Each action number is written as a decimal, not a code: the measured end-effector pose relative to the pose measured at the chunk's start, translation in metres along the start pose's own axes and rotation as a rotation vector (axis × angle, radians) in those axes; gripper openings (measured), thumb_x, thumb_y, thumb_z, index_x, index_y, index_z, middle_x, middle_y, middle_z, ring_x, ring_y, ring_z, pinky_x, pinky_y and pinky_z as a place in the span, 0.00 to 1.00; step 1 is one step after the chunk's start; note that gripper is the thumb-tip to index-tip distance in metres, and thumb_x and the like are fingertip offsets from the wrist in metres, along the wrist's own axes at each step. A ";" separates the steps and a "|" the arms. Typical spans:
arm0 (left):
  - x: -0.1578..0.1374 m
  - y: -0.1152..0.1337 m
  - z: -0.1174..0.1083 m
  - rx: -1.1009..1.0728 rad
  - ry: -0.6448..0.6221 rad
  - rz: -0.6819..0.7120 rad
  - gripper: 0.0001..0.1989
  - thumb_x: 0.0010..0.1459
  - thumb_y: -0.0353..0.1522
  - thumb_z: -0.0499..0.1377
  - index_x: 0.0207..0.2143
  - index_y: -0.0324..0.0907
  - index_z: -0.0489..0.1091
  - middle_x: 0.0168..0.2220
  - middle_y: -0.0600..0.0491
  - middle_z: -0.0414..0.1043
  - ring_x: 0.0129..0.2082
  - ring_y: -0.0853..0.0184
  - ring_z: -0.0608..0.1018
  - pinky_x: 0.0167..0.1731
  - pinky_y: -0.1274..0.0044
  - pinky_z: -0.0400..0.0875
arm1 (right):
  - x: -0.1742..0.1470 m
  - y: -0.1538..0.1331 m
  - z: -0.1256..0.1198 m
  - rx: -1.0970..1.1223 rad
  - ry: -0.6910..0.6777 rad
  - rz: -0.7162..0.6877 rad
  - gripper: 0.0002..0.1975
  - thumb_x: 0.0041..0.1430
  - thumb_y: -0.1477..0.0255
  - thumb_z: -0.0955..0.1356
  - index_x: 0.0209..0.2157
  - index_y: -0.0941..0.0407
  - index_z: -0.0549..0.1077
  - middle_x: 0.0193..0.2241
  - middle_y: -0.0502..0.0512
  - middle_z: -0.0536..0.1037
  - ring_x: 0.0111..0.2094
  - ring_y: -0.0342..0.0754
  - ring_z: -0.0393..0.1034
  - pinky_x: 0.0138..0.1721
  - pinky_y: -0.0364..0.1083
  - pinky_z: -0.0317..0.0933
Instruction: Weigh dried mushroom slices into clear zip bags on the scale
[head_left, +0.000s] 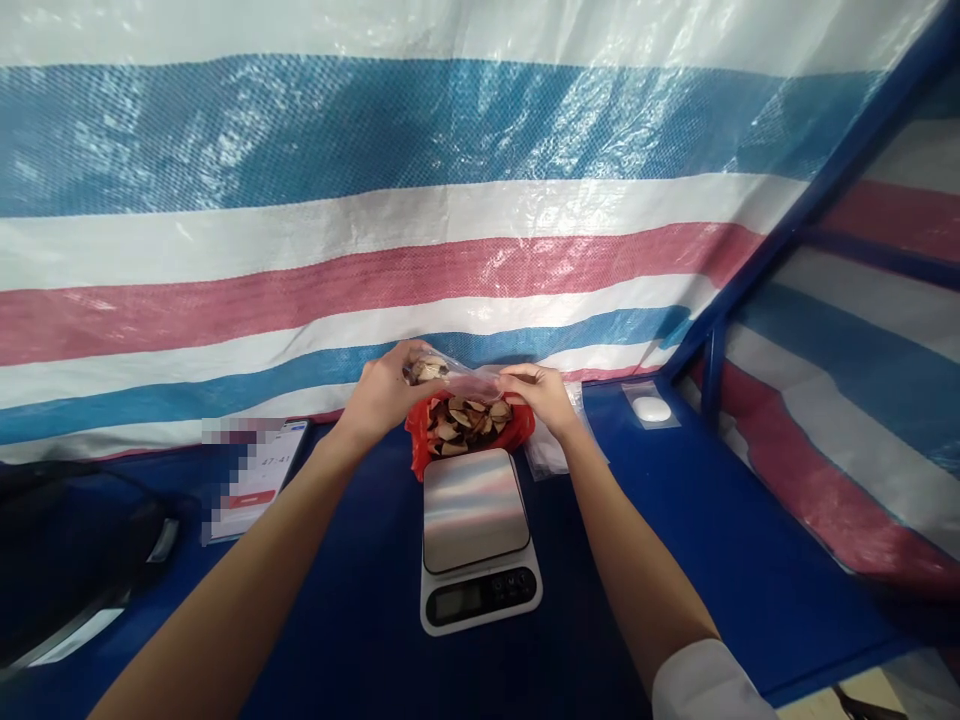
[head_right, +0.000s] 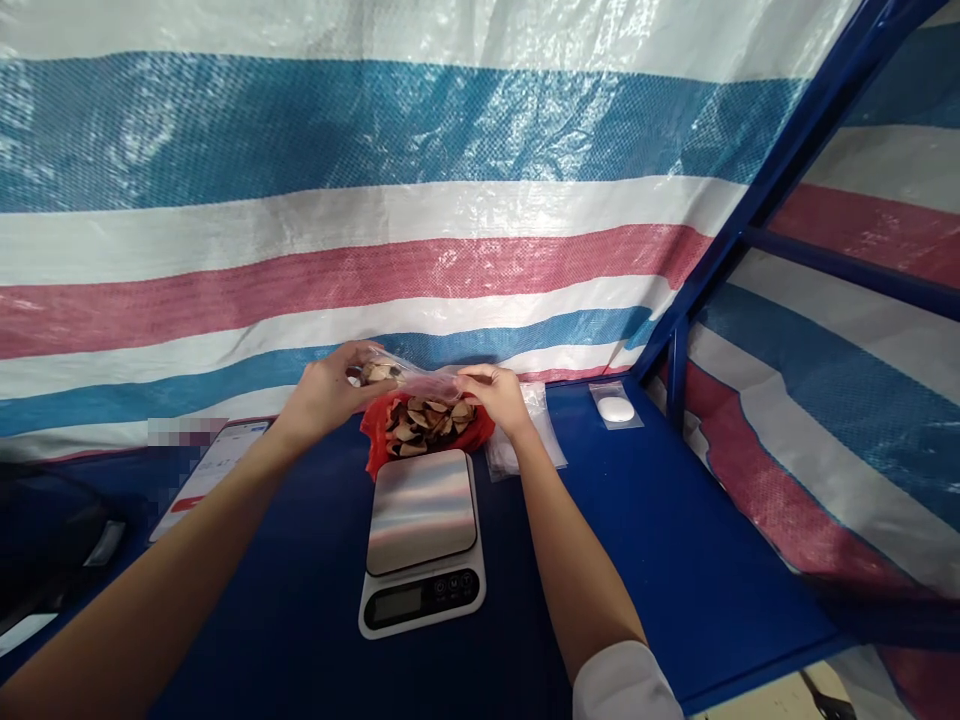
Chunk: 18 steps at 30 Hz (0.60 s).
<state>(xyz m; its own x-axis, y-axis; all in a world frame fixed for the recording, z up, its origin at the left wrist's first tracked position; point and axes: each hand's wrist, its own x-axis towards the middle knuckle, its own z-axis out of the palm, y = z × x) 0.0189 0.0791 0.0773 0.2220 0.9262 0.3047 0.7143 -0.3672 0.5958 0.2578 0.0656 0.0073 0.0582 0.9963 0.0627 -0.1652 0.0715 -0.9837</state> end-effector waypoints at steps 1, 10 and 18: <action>0.002 -0.002 0.001 -0.009 0.002 0.000 0.30 0.48 0.48 0.66 0.51 0.44 0.73 0.41 0.50 0.80 0.37 0.59 0.79 0.40 0.70 0.73 | 0.001 0.004 0.001 -0.020 -0.004 -0.002 0.16 0.41 0.61 0.78 0.31 0.56 0.82 0.32 0.52 0.82 0.34 0.48 0.77 0.37 0.47 0.74; 0.005 -0.008 -0.004 -0.307 -0.118 -0.071 0.36 0.42 0.53 0.69 0.50 0.42 0.76 0.51 0.47 0.79 0.47 0.54 0.80 0.52 0.64 0.74 | 0.010 0.029 0.003 -0.300 -0.001 -0.106 0.11 0.52 0.63 0.72 0.33 0.55 0.82 0.31 0.53 0.83 0.35 0.51 0.77 0.38 0.48 0.72; 0.009 -0.004 -0.012 -0.330 -0.153 -0.021 0.24 0.50 0.51 0.66 0.41 0.45 0.81 0.44 0.50 0.82 0.47 0.56 0.81 0.49 0.70 0.74 | 0.008 0.025 0.003 -0.243 0.025 -0.052 0.10 0.50 0.62 0.74 0.33 0.53 0.82 0.31 0.52 0.83 0.34 0.50 0.77 0.37 0.48 0.73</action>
<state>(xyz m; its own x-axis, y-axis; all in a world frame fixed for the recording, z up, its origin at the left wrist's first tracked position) 0.0106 0.0883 0.0865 0.3241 0.9266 0.1905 0.4723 -0.3330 0.8161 0.2512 0.0749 -0.0159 0.0856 0.9900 0.1126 0.0805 0.1057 -0.9911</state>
